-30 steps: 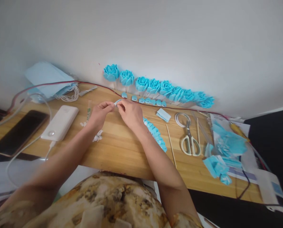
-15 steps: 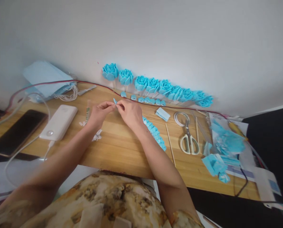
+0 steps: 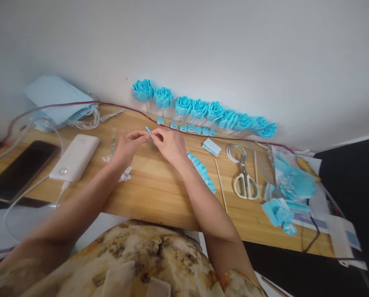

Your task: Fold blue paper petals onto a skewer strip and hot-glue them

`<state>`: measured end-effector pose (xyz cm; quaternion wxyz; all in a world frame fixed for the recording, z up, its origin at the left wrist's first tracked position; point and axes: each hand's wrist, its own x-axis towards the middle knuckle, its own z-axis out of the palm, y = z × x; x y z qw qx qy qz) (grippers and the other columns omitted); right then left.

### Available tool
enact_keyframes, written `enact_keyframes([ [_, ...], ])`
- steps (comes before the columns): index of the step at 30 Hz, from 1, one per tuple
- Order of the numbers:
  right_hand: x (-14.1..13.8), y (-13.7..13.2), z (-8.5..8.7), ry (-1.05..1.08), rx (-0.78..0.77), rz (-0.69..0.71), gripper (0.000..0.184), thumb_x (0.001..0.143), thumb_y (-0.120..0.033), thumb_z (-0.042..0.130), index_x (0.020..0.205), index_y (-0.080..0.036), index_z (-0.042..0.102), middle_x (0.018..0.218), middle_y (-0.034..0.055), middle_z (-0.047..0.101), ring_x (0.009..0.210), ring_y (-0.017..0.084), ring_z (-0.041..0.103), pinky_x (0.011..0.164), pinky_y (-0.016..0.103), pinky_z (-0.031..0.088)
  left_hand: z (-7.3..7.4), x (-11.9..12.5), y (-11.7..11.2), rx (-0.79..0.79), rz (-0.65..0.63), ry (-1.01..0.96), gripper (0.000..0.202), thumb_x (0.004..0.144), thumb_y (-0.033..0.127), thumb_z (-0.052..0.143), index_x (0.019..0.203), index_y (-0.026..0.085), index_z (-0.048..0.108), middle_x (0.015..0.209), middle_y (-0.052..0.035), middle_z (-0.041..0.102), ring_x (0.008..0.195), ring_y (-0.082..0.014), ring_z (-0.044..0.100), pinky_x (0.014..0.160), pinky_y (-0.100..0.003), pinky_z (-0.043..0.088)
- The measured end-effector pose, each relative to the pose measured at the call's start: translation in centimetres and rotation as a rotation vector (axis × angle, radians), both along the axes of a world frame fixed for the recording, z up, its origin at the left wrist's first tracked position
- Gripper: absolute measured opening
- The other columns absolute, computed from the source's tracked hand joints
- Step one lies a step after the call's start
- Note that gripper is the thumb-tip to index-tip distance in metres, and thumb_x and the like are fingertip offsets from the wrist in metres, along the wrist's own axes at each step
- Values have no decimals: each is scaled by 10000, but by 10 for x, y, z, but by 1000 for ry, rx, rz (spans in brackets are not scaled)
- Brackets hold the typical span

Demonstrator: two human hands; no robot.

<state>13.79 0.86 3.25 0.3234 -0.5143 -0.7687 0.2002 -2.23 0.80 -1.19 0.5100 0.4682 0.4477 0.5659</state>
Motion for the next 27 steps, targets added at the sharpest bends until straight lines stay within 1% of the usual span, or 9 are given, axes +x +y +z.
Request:
enact_keyframes([
  [3, 0, 0, 0, 5, 1, -9, 143, 904, -252, 630, 860, -229, 764, 803, 21, 758, 719, 175, 653, 666, 297, 428, 0, 0, 0, -3, 2, 14, 121, 680, 318, 789, 736, 213, 765, 797, -12, 733, 794, -170, 626, 804, -306, 507],
  [10, 0, 0, -2, -12, -12, -12, 158, 888, -208, 617, 862, -216, 773, 808, 27, 771, 699, 173, 654, 655, 296, 426, 0, 1, -1, 3, -6, 7, 88, 700, 270, 789, 747, 200, 763, 817, -17, 732, 806, -163, 638, 822, -303, 504],
  [16, 2, 2, -3, -11, -15, 6, 181, 892, -201, 599, 880, -197, 779, 802, 18, 772, 691, 156, 652, 656, 275, 428, 0, 1, -1, 12, -2, 32, 147, 688, 321, 783, 753, 191, 761, 821, -22, 734, 811, -164, 632, 810, -294, 507],
  [23, 2, 2, -1, -37, -17, -23, 180, 910, -210, 604, 895, -206, 784, 836, 24, 782, 728, 163, 669, 674, 276, 432, 1, 2, -3, 47, -37, 91, 156, 744, 333, 735, 789, 183, 745, 805, -16, 721, 762, -143, 616, 753, -263, 489],
  [27, 0, 1, 0, -68, 6, -25, 182, 907, -195, 606, 901, -206, 788, 847, 32, 788, 748, 174, 681, 688, 287, 428, 1, 2, -3, 46, -18, 103, 168, 757, 344, 730, 776, 177, 730, 785, -11, 704, 750, -136, 605, 740, -255, 477],
])
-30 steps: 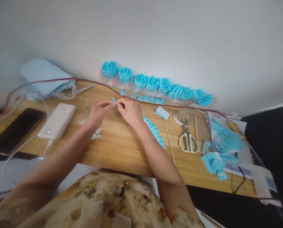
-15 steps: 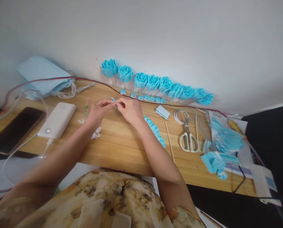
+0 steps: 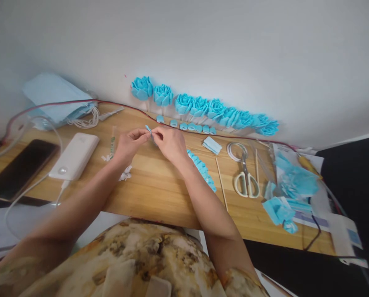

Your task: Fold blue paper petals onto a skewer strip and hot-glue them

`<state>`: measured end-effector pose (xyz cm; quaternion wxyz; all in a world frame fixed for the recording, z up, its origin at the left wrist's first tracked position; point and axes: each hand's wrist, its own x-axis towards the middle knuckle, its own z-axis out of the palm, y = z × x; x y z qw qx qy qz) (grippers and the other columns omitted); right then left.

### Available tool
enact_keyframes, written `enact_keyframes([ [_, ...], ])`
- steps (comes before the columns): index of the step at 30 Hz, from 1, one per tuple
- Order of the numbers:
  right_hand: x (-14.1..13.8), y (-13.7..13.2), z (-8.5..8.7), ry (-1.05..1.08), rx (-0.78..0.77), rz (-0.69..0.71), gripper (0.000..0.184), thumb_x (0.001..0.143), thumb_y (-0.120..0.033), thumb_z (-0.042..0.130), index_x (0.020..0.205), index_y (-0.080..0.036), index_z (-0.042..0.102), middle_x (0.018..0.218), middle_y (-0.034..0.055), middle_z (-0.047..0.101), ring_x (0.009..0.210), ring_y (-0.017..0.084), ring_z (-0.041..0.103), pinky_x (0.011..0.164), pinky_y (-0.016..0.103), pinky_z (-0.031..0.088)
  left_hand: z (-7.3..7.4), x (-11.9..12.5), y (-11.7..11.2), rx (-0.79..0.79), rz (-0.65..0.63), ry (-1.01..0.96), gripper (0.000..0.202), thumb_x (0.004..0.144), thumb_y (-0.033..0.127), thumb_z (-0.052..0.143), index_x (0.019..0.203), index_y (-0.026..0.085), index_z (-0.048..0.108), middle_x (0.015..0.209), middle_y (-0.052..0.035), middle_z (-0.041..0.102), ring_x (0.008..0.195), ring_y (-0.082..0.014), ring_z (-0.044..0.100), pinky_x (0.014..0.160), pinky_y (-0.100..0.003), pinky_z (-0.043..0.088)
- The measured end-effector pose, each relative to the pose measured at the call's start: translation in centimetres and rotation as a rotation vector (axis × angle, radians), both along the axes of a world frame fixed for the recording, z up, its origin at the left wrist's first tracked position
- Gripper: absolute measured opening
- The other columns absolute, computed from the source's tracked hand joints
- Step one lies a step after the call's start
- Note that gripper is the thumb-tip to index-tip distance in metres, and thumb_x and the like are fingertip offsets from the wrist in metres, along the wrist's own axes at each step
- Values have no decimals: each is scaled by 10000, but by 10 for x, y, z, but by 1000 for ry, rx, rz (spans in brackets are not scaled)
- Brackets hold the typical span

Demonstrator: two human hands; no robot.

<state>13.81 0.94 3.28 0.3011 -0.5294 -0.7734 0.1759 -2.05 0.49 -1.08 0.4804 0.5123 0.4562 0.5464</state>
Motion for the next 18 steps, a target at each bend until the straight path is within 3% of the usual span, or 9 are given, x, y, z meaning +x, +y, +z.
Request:
enact_keyframes([
  [9, -2, -1, -1, 26, -10, 31, 186, 902, -164, 620, 935, -202, 799, 888, 41, 802, 795, 192, 718, 731, 295, 460, -4, -2, 4, 27, 21, 29, 146, 768, 318, 699, 767, 173, 704, 768, -12, 678, 724, -131, 585, 715, -253, 460],
  [18, 1, 1, -1, 70, -57, 14, 156, 891, -201, 632, 862, -186, 784, 821, 33, 786, 711, 168, 686, 689, 280, 453, -4, -2, 4, 52, -37, 46, 71, 787, 247, 667, 766, 181, 682, 735, 9, 651, 707, -122, 578, 713, -244, 465],
])
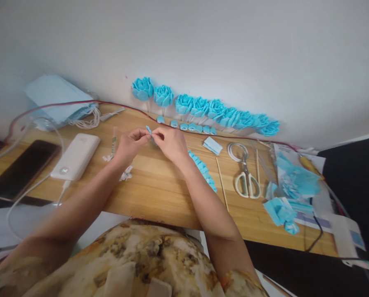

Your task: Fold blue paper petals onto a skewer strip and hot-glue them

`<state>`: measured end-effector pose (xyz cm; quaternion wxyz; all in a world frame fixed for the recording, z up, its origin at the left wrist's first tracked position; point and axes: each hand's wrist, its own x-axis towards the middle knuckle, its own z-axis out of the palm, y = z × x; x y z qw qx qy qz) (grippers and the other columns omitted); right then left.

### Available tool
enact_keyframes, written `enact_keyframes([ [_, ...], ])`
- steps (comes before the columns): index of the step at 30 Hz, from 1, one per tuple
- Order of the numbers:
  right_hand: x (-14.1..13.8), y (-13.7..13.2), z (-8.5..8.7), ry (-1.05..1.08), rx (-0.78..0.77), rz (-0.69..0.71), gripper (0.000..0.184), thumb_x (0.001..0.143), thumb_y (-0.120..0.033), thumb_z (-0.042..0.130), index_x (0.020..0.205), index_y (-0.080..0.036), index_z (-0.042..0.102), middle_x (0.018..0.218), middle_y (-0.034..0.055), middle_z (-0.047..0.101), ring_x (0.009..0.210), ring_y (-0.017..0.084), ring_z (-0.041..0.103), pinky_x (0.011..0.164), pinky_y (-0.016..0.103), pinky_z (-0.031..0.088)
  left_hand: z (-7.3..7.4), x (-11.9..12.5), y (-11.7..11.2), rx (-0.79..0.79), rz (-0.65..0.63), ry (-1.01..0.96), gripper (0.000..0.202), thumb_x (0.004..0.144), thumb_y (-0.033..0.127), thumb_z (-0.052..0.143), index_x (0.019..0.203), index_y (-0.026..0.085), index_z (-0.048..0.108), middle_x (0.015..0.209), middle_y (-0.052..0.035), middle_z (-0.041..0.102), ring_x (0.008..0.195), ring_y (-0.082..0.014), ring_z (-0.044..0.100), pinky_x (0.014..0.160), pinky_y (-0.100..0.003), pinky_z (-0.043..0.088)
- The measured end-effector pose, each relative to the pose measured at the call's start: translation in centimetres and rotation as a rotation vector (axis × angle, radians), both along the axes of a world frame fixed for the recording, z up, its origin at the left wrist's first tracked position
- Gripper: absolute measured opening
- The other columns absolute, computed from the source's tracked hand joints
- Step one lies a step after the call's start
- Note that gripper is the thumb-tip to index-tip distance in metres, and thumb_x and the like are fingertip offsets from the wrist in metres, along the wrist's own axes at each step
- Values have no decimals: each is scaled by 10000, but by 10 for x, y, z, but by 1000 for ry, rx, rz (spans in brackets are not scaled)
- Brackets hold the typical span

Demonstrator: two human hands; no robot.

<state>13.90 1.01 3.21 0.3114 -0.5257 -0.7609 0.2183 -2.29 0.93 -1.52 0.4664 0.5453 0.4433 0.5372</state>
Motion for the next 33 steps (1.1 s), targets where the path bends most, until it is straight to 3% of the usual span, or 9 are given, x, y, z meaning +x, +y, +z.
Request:
enact_keyframes([
  [33, 7, 0, 4, 11, -63, 68, 234, 871, -212, 568, 876, -168, 797, 735, 11, 734, 640, 138, 589, 615, 260, 378, 4, 2, -2, -37, -11, -19, 125, 748, 313, 687, 750, 189, 685, 737, 1, 650, 708, -132, 565, 706, -260, 457],
])
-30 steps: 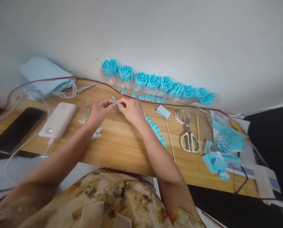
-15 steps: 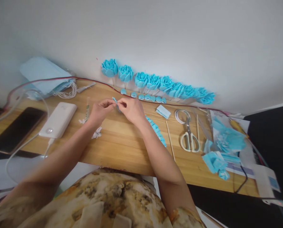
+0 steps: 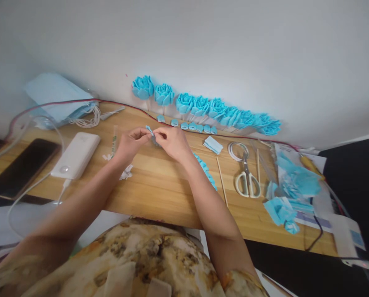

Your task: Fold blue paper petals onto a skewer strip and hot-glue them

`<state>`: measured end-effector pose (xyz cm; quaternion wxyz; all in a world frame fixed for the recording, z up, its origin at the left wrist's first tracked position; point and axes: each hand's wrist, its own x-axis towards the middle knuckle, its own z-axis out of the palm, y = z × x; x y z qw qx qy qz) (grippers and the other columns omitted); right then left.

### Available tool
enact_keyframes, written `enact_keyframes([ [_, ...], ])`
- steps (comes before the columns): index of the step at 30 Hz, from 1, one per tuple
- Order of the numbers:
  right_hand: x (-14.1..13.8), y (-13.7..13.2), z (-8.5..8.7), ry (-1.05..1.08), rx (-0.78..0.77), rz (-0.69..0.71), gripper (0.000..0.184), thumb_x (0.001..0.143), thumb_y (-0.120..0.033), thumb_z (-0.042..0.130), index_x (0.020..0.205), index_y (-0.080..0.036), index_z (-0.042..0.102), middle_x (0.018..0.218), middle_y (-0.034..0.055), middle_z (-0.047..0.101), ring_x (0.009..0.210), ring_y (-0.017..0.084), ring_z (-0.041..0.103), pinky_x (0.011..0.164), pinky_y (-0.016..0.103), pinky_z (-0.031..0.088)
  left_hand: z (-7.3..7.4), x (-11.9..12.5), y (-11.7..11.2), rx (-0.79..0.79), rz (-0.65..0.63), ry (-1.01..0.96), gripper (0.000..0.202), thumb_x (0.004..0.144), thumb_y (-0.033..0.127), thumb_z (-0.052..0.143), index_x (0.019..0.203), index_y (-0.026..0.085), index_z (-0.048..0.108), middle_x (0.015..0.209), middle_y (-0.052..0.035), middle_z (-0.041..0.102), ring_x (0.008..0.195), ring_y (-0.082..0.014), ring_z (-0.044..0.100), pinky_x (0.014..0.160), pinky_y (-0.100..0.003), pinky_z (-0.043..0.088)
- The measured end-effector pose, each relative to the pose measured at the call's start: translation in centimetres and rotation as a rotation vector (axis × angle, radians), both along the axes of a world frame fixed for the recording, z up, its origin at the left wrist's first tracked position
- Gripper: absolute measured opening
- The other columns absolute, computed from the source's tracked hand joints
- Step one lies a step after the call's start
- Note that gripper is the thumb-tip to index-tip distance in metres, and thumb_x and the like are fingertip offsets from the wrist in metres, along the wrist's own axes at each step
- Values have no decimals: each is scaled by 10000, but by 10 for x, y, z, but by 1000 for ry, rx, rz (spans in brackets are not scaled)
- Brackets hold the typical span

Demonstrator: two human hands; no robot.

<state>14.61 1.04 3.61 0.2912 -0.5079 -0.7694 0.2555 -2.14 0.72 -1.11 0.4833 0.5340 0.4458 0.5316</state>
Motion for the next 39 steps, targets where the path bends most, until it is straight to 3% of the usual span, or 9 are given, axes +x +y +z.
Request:
enact_keyframes([
  [4, 3, 3, -1, 48, -4, 21, 211, 874, -238, 580, 886, -172, 780, 752, 15, 730, 667, 144, 602, 649, 265, 422, 0, -1, 1, -4, 3, -1, 110, 758, 295, 686, 762, 185, 680, 739, 2, 647, 702, -127, 564, 705, -256, 460],
  [9, 16, 12, -1, 178, 58, -84, 249, 865, -216, 564, 1066, -195, 710, 971, 54, 763, 866, 182, 687, 789, 308, 533, 3, -4, 1, 0, -33, 2, 102, 752, 288, 700, 751, 192, 666, 733, 0, 641, 701, -133, 566, 708, -262, 471],
  [11, 22, 12, 2, 165, 100, -21, 389, 837, -165, 546, 1204, -204, 667, 1178, 80, 741, 1089, 210, 677, 917, 346, 537, 6, -5, -1, 2, -97, 2, 129, 742, 311, 711, 746, 194, 658, 745, -5, 641, 722, -142, 579, 737, -272, 480],
  [15, 27, 8, 10, 128, 112, 199, 596, 815, -139, 515, 1403, -226, 561, 1496, 79, 577, 1410, 222, 506, 1171, 404, 393, 11, -8, -4, 17, -203, 8, 162, 737, 341, 722, 744, 197, 649, 774, -10, 652, 765, -156, 597, 802, -291, 485],
  [19, 25, 5, 10, 155, -2, 302, 558, 860, -183, 517, 1414, -239, 562, 1318, 66, 695, 1253, 218, 627, 1109, 417, 448, 12, -8, -5, 31, -251, 24, 177, 745, 360, 723, 740, 201, 647, 752, -4, 650, 758, -164, 597, 796, -299, 491],
  [23, 23, 8, 5, 193, -30, 197, 439, 854, -202, 565, 1282, -217, 664, 1063, 49, 750, 986, 202, 699, 933, 373, 533, 9, -8, -3, 20, -223, -18, 187, 750, 361, 738, 755, 195, 651, 767, -7, 667, 752, -154, 619, 790, -286, 500],
  [31, 17, 11, -1, 267, -7, 100, 387, 845, -194, 575, 1216, -208, 686, 1022, 37, 751, 969, 185, 705, 956, 359, 534, 4, -5, 0, -2, -126, -95, 286, 843, 456, 663, 919, 186, 717, 867, -45, 710, 865, -182, 654, 880, -319, 511],
  [36, 13, 9, -3, 228, 3, 98, 374, 844, -204, 579, 1200, -210, 695, 1010, 36, 753, 934, 188, 694, 928, 364, 533, 5, -2, -2, -37, -98, -34, 227, 756, 399, 743, 798, 192, 659, 796, -10, 651, 782, -154, 583, 778, -278, 475],
  [39, 17, 8, 0, 250, -68, 200, 395, 859, -218, 552, 1233, -215, 681, 1079, 46, 752, 976, 195, 691, 919, 362, 532, 3, -3, -1, -32, -75, -43, 179, 745, 348, 723, 739, 194, 632, 739, 3, 606, 724, -140, 537, 717, -266, 446],
])
